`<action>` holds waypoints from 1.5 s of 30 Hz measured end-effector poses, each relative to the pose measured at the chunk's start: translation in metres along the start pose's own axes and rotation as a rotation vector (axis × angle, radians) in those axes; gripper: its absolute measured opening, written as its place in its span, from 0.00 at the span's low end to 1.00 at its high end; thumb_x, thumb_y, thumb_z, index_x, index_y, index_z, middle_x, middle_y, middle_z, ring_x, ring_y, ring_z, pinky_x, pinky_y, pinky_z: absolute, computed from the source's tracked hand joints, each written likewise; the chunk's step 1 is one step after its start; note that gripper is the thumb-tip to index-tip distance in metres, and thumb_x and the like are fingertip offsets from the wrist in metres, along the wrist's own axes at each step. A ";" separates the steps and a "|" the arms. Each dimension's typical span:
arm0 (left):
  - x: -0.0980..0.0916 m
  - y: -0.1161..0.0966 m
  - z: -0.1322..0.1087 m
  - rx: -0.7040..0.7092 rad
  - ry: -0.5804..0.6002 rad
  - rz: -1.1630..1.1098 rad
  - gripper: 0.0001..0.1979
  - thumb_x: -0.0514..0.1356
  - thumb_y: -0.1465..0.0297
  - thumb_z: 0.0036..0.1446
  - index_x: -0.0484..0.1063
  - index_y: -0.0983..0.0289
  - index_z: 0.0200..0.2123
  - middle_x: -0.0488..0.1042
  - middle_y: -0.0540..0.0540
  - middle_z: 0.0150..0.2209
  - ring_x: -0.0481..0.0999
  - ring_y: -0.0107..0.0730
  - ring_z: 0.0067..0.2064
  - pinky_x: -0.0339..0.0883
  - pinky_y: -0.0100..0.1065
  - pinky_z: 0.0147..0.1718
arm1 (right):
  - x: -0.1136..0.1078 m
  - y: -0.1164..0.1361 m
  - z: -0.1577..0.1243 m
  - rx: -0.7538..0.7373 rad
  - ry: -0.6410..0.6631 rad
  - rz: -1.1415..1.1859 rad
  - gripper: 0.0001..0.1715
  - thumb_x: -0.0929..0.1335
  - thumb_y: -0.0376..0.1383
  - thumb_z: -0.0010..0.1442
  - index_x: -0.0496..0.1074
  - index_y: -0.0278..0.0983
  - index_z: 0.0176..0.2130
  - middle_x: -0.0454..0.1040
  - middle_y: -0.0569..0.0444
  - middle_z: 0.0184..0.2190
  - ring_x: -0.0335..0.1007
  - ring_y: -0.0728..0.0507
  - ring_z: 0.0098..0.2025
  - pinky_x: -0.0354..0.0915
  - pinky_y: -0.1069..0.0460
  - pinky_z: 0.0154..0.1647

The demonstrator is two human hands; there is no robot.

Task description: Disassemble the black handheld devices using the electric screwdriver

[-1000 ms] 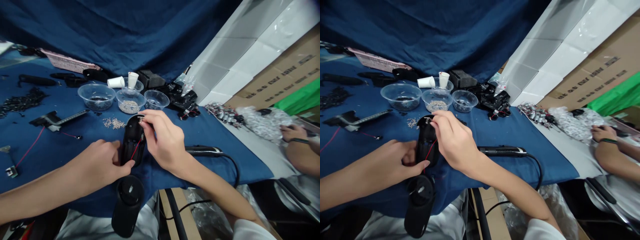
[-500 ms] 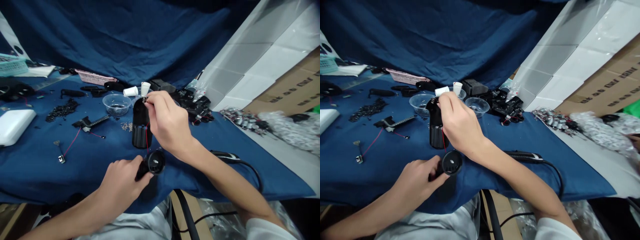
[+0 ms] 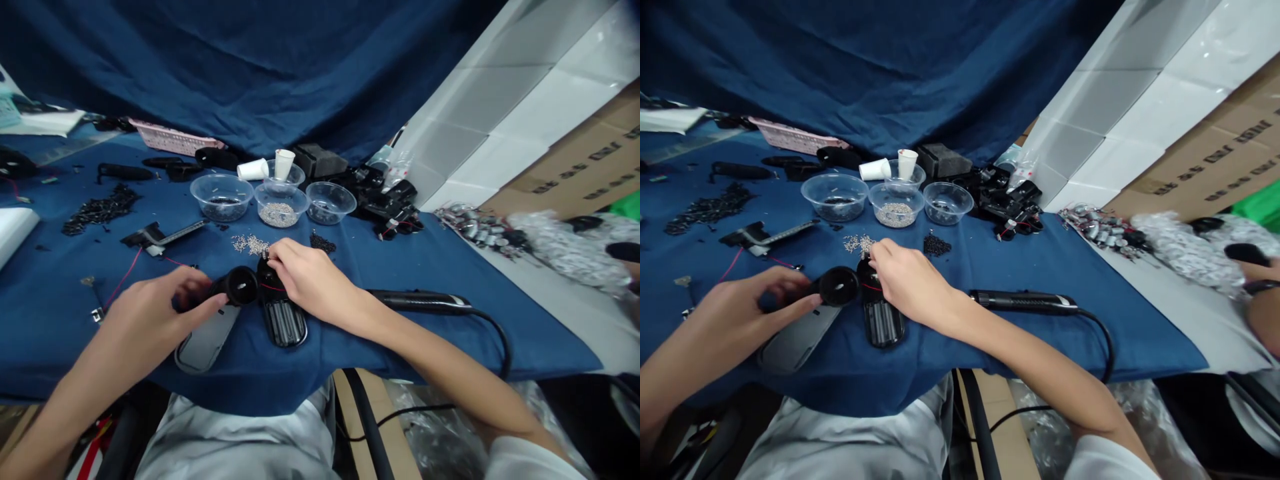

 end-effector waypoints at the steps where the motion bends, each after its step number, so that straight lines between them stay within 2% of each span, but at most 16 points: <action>1: -0.002 -0.004 -0.004 0.052 -0.118 0.117 0.14 0.67 0.54 0.70 0.81 0.58 0.47 0.85 0.55 0.41 0.84 0.50 0.42 0.73 0.40 0.39 | 0.001 -0.003 0.000 -0.013 -0.031 0.032 0.08 0.64 0.30 0.79 0.73 0.36 0.46 0.81 0.44 0.47 0.78 0.40 0.46 0.73 0.45 0.48; 3: -0.004 -0.018 -0.018 0.251 -0.296 0.294 0.09 0.63 0.65 0.75 0.77 0.59 0.55 0.85 0.58 0.51 0.83 0.53 0.53 0.74 0.47 0.54 | 0.000 -0.007 0.000 -0.069 -0.142 0.072 0.08 0.66 0.32 0.79 0.74 0.37 0.44 0.82 0.42 0.52 0.78 0.38 0.54 0.73 0.41 0.58; 5: 0.004 -0.037 -0.034 0.547 -0.336 0.326 0.10 0.62 0.76 0.74 0.77 0.60 0.55 0.85 0.57 0.53 0.81 0.50 0.57 0.70 0.49 0.62 | -0.002 -0.011 -0.002 -0.126 -0.269 0.107 0.08 0.68 0.32 0.77 0.75 0.38 0.42 0.83 0.43 0.53 0.77 0.38 0.55 0.73 0.40 0.60; 7: 0.023 -0.054 -0.047 0.799 -0.294 0.325 0.11 0.65 0.78 0.72 0.79 0.63 0.54 0.88 0.56 0.51 0.83 0.48 0.56 0.71 0.47 0.58 | -0.003 -0.012 -0.005 -0.157 -0.346 0.159 0.08 0.70 0.32 0.76 0.76 0.38 0.41 0.85 0.46 0.48 0.79 0.40 0.50 0.74 0.42 0.56; 8: 0.034 -0.060 -0.050 0.844 -0.264 0.345 0.09 0.65 0.76 0.73 0.80 0.65 0.54 0.88 0.56 0.51 0.84 0.49 0.55 0.72 0.48 0.55 | -0.003 -0.013 -0.006 -0.162 -0.364 0.203 0.07 0.71 0.32 0.76 0.76 0.38 0.40 0.85 0.47 0.46 0.80 0.42 0.48 0.75 0.44 0.53; 11: 0.067 -0.068 -0.049 0.807 -0.210 0.481 0.15 0.61 0.69 0.79 0.80 0.69 0.62 0.87 0.61 0.60 0.85 0.56 0.58 0.71 0.55 0.56 | -0.002 -0.013 -0.013 -0.099 -0.340 0.370 0.07 0.72 0.33 0.75 0.77 0.37 0.40 0.86 0.50 0.43 0.80 0.46 0.39 0.75 0.50 0.41; 13: 0.080 -0.067 -0.045 0.798 -0.217 0.518 0.15 0.62 0.69 0.79 0.80 0.68 0.62 0.86 0.61 0.61 0.85 0.57 0.58 0.72 0.56 0.55 | 0.000 -0.016 -0.017 -0.015 -0.241 0.528 0.06 0.72 0.36 0.75 0.78 0.37 0.43 0.86 0.52 0.41 0.79 0.49 0.33 0.75 0.53 0.36; 17: 0.084 -0.058 -0.039 0.823 -0.243 0.484 0.13 0.64 0.70 0.78 0.82 0.69 0.59 0.87 0.61 0.57 0.85 0.56 0.58 0.72 0.54 0.54 | 0.002 -0.022 -0.024 0.053 -0.058 0.840 0.07 0.74 0.38 0.75 0.80 0.36 0.46 0.84 0.55 0.38 0.81 0.51 0.30 0.78 0.55 0.34; 20: 0.084 -0.053 -0.039 0.823 -0.266 0.426 0.13 0.64 0.69 0.78 0.82 0.69 0.59 0.88 0.61 0.57 0.85 0.57 0.57 0.72 0.54 0.53 | 0.000 -0.026 -0.026 0.066 -0.012 0.872 0.09 0.73 0.39 0.75 0.83 0.37 0.44 0.82 0.53 0.40 0.79 0.51 0.32 0.79 0.56 0.31; 23: 0.087 -0.051 -0.040 0.833 -0.296 0.397 0.13 0.64 0.69 0.78 0.82 0.70 0.59 0.88 0.62 0.57 0.86 0.57 0.56 0.72 0.55 0.52 | -0.004 -0.025 -0.025 0.050 0.014 0.780 0.09 0.74 0.38 0.74 0.84 0.37 0.43 0.80 0.52 0.41 0.78 0.51 0.34 0.77 0.56 0.30; 28: 0.092 -0.049 -0.042 0.853 -0.298 0.399 0.14 0.65 0.71 0.77 0.80 0.72 0.60 0.88 0.64 0.58 0.86 0.59 0.56 0.73 0.57 0.52 | -0.017 -0.021 -0.023 -0.122 -0.010 0.468 0.07 0.71 0.29 0.71 0.78 0.36 0.38 0.76 0.53 0.39 0.73 0.51 0.34 0.75 0.56 0.34; 31: 0.095 -0.046 -0.044 0.843 -0.282 0.393 0.16 0.66 0.71 0.76 0.80 0.72 0.61 0.87 0.65 0.60 0.86 0.59 0.58 0.74 0.59 0.54 | -0.027 -0.018 -0.020 -0.241 0.084 0.218 0.08 0.68 0.32 0.76 0.76 0.36 0.42 0.77 0.50 0.42 0.74 0.49 0.37 0.75 0.53 0.38; 35: 0.096 -0.043 -0.046 0.818 -0.277 0.397 0.16 0.65 0.72 0.77 0.80 0.70 0.63 0.85 0.63 0.63 0.84 0.59 0.62 0.76 0.60 0.55 | -0.042 -0.014 -0.014 -0.327 0.246 -0.063 0.13 0.62 0.34 0.82 0.74 0.37 0.46 0.80 0.47 0.46 0.77 0.44 0.41 0.75 0.49 0.41; 39: 0.095 -0.044 -0.046 0.840 -0.287 0.404 0.14 0.65 0.71 0.77 0.82 0.68 0.61 0.86 0.60 0.61 0.86 0.58 0.60 0.79 0.59 0.53 | -0.050 -0.009 -0.007 -0.398 0.397 -0.176 0.15 0.60 0.31 0.81 0.74 0.37 0.46 0.80 0.46 0.47 0.77 0.42 0.43 0.76 0.46 0.44; 45: 0.095 -0.045 -0.045 0.835 -0.313 0.388 0.13 0.64 0.72 0.77 0.82 0.69 0.60 0.88 0.61 0.59 0.86 0.58 0.58 0.77 0.59 0.54 | -0.049 -0.003 -0.006 -0.465 0.438 -0.238 0.13 0.62 0.28 0.79 0.73 0.36 0.44 0.78 0.48 0.44 0.76 0.42 0.41 0.77 0.46 0.40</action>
Point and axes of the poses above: each hand's wrist, its own z-axis towards the middle knuckle, its own x-axis out of the palm, y = z × x, the point moved 2 cm from there along z, towards the middle knuckle
